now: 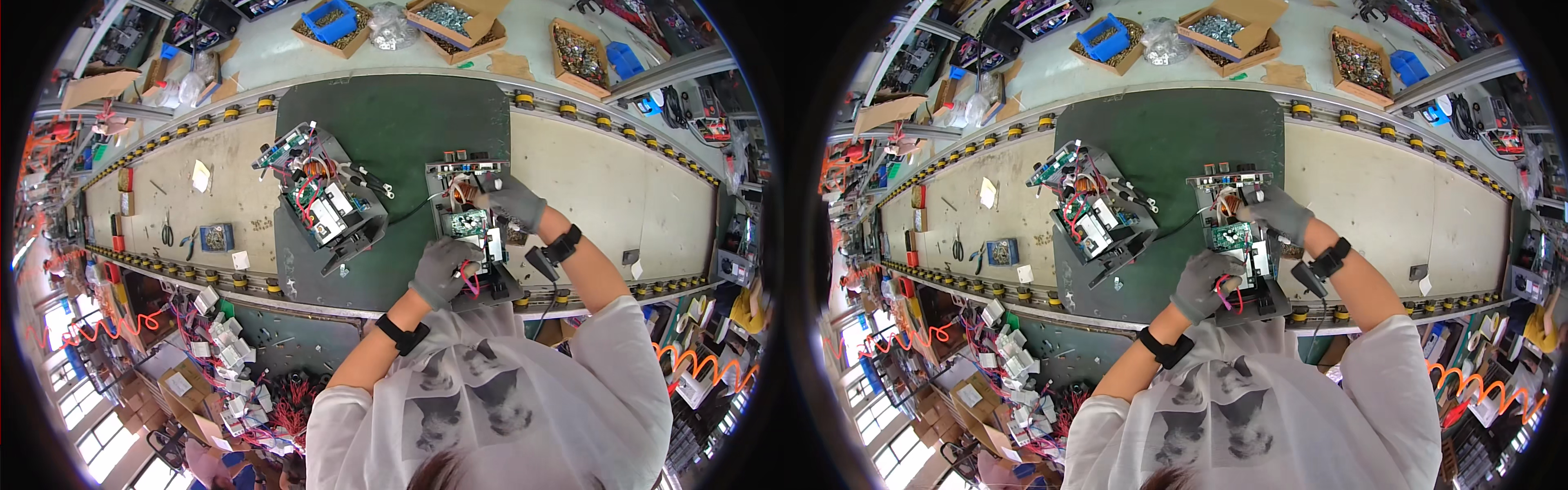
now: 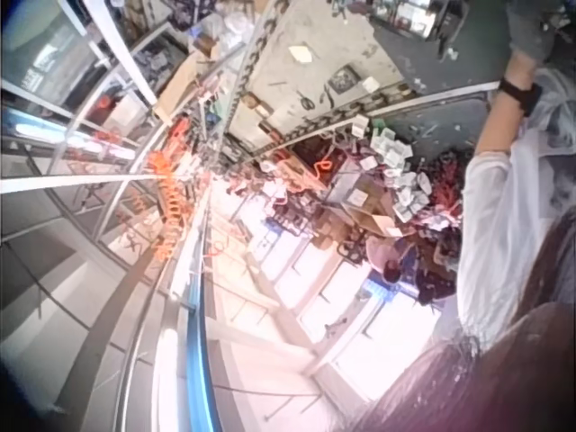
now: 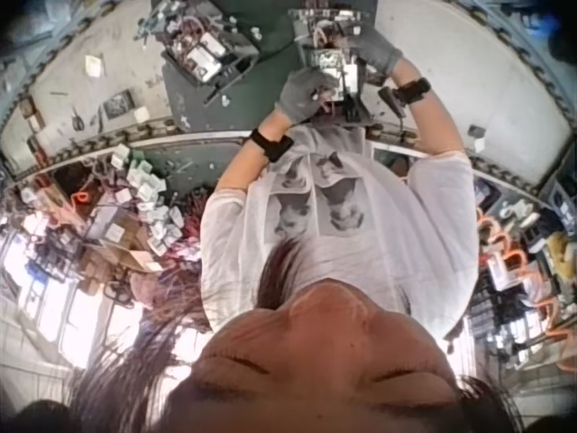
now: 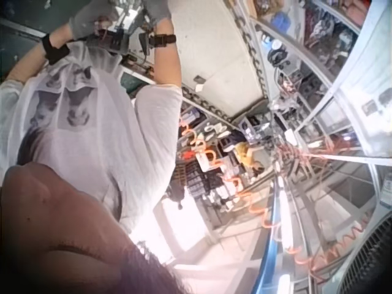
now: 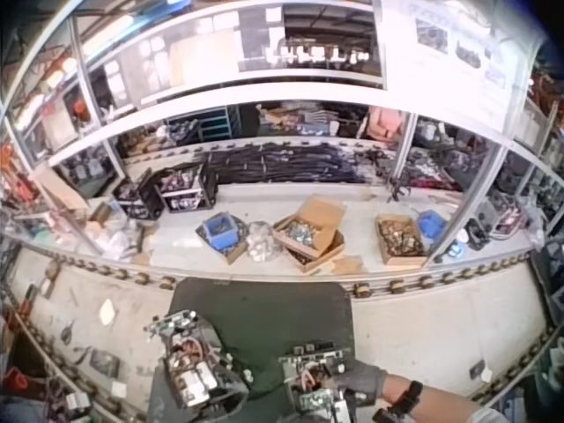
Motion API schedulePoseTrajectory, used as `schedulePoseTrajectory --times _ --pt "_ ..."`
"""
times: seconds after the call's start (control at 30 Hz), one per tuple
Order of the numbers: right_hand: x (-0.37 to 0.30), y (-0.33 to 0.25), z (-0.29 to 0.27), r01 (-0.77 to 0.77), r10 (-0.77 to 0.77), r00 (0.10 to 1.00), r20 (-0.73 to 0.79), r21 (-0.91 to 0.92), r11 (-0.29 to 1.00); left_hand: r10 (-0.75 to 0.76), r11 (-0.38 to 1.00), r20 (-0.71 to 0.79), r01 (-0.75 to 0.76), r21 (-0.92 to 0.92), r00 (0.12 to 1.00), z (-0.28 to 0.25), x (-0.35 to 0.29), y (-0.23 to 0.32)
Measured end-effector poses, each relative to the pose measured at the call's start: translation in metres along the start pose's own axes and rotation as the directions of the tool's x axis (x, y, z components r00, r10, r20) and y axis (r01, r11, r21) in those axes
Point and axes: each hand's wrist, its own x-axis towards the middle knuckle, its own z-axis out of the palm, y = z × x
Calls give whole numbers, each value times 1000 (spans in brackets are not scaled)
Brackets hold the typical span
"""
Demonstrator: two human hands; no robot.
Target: Assembling and inspecting electronic components on a conveyor belt and assisting colleagues with moving a large box of parts.
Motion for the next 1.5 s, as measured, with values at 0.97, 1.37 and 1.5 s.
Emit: schedulePoseTrajectory --times 0.97,1.37,1.5 --pt "-52 44 20 97 4 951 -310 311 945 -318 838 64 312 -448 946 2 -8 4" --pt "-49 47 -19 270 -25 863 -504 419 867 -276 801 -72 187 -569 959 -28 -13 10" --pt "-34 33 -19 365 -29 811 -585 467 805 -238 780 -107 124 -614 965 -45 12 9"
